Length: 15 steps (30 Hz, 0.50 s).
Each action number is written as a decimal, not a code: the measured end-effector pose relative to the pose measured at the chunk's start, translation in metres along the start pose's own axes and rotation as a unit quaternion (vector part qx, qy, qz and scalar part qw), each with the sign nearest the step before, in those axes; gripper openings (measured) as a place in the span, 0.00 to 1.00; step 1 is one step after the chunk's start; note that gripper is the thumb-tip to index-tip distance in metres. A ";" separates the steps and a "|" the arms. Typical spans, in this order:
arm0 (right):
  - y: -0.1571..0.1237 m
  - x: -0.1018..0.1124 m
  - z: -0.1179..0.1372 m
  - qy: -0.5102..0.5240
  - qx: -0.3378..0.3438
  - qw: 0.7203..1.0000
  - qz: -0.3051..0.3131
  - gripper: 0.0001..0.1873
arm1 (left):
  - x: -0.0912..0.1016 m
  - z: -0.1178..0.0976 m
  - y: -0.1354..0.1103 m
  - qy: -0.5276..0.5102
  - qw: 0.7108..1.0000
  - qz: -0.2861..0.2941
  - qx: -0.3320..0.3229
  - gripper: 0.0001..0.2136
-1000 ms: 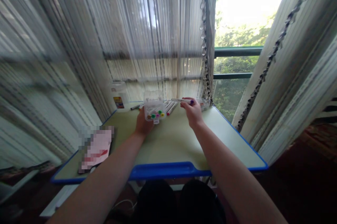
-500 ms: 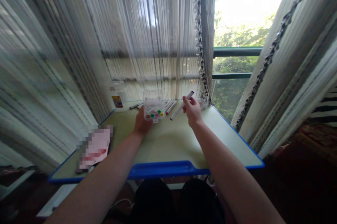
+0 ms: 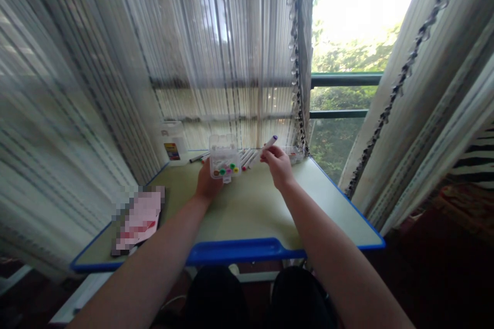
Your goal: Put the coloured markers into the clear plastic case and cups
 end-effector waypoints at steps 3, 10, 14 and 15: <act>-0.002 0.001 0.002 -0.037 0.041 0.998 -0.006 0.15 | 0.000 0.001 0.000 0.004 1.000 -0.002 -0.001 0.11; -0.006 0.004 0.005 -0.124 0.136 0.983 -0.011 0.18 | -0.002 0.004 -0.001 0.000 1.000 0.002 0.001 0.12; -0.008 0.004 0.008 -0.153 0.195 0.968 -0.025 0.16 | -0.001 0.004 0.000 0.002 1.000 0.001 -0.002 0.11; -0.008 0.003 0.008 -0.154 0.207 0.966 -0.026 0.15 | -0.001 0.003 0.000 0.001 1.000 0.001 -0.001 0.11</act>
Point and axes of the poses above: each hand's wrist, its own y-axis towards the middle knuckle, its own x-axis out of the back of the hand, z = x × y, the point moved 3 cm from there along y, towards the middle knuckle, and after that the axes turned 14 degrees about -z, right-handed, at the moved point
